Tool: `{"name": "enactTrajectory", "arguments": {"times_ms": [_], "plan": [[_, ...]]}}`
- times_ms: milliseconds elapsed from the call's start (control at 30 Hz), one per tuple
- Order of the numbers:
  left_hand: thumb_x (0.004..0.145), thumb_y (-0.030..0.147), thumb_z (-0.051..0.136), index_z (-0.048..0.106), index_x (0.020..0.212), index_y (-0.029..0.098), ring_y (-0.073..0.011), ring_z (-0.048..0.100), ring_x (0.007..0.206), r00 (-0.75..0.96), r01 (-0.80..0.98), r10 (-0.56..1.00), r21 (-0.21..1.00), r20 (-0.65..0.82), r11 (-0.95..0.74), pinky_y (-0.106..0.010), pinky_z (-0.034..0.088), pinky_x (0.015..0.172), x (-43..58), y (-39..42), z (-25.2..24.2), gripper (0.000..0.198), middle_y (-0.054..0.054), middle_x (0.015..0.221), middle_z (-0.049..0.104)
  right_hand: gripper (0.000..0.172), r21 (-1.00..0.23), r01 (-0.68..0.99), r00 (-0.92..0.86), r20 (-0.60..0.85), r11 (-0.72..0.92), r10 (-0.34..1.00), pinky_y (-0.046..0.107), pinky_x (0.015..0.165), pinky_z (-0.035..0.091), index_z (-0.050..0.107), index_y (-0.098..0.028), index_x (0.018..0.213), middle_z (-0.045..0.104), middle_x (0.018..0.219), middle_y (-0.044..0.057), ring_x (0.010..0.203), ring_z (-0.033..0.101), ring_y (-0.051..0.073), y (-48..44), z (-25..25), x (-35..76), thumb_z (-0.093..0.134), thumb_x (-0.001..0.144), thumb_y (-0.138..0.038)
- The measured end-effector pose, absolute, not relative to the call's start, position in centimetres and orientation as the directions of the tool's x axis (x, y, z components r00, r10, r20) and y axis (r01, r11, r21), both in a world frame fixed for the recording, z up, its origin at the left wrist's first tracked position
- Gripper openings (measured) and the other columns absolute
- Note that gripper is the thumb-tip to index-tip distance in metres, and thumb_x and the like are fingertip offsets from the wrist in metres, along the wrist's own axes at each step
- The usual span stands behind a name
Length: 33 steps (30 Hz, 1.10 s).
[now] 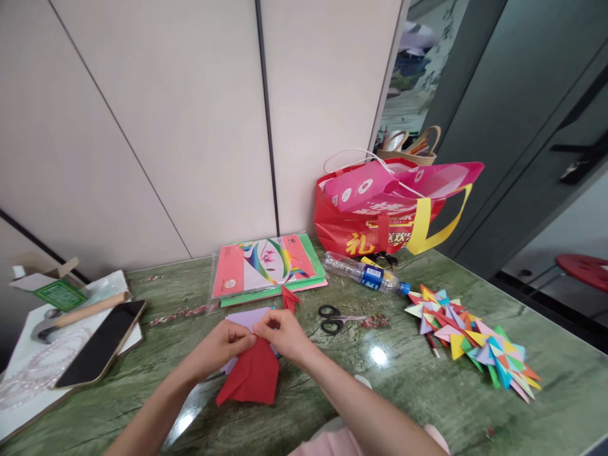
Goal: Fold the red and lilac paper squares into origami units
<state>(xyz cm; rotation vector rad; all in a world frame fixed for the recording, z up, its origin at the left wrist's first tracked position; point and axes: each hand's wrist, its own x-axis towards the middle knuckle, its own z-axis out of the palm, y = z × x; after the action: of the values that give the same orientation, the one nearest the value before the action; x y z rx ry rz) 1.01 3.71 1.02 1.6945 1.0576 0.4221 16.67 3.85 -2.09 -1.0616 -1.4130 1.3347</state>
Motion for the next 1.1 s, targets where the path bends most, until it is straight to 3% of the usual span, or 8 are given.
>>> {"name": "enactTrajectory", "arguments": {"times_ms": [233,533,733,933,1100], "plan": [[0.072,0.040,0.046,0.024,0.047,0.020,-0.0076,0.014,0.048,0.503,0.478,0.840,0.875,-0.204,-0.073,-0.025,0.010,0.046,1.05,3.71,1.13,0.039,0.007,0.049,0.018,0.027,-1.000,-0.014,-0.339,0.020,0.016,0.941,0.021,0.051,0.033,0.061,-0.014,0.065,0.056,0.056,-0.003,0.051,0.045,0.009,3.92,-2.59,16.74,0.066,0.064,-0.041],[0.072,0.045,0.047,0.036,0.051,0.018,-0.0084,0.022,0.049,0.487,0.432,0.839,0.902,-0.240,0.008,-0.022,0.016,0.046,1.23,3.53,1.45,0.035,0.006,0.051,0.027,0.030,-0.994,-0.094,-0.224,-0.037,-0.060,0.974,0.021,0.049,0.031,0.055,-0.014,0.056,0.049,0.051,-0.005,0.048,0.039,0.006,4.05,-2.06,16.62,0.066,0.060,-0.042],[0.070,0.045,0.048,0.043,0.051,0.016,-0.0088,0.026,0.049,0.447,0.443,0.858,0.896,-0.253,0.033,-0.022,0.019,0.045,1.17,3.52,1.63,0.035,0.005,0.050,0.031,0.034,-0.990,-0.104,-0.254,-0.061,-0.090,0.965,0.020,0.046,0.031,0.055,-0.015,0.059,0.049,0.052,-0.005,0.046,0.040,0.006,4.00,-2.20,16.60,0.067,0.059,-0.046],[0.070,0.043,0.048,0.044,0.051,0.016,-0.0087,0.027,0.049,0.456,0.456,0.851,0.890,-0.260,0.028,-0.021,0.020,0.045,1.13,3.54,1.72,0.034,0.005,0.050,0.032,0.032,-0.992,-0.127,-0.247,0.035,0.003,0.968,0.020,0.048,0.033,0.054,-0.014,0.055,0.049,0.051,-0.005,0.048,0.042,0.006,4.02,-2.07,16.80,0.069,0.060,-0.042],[0.070,0.044,0.048,0.046,0.052,0.015,-0.0089,0.029,0.050,0.451,0.446,0.852,0.894,-0.265,0.041,-0.020,0.022,0.045,1.09,3.59,1.67,0.034,0.005,0.051,0.035,0.030,-0.991,-0.119,-0.242,-0.026,-0.056,0.970,0.020,0.046,0.033,0.054,-0.015,0.056,0.049,0.050,-0.005,0.046,0.042,0.007,4.07,-2.11,16.70,0.068,0.060,-0.041]]}}
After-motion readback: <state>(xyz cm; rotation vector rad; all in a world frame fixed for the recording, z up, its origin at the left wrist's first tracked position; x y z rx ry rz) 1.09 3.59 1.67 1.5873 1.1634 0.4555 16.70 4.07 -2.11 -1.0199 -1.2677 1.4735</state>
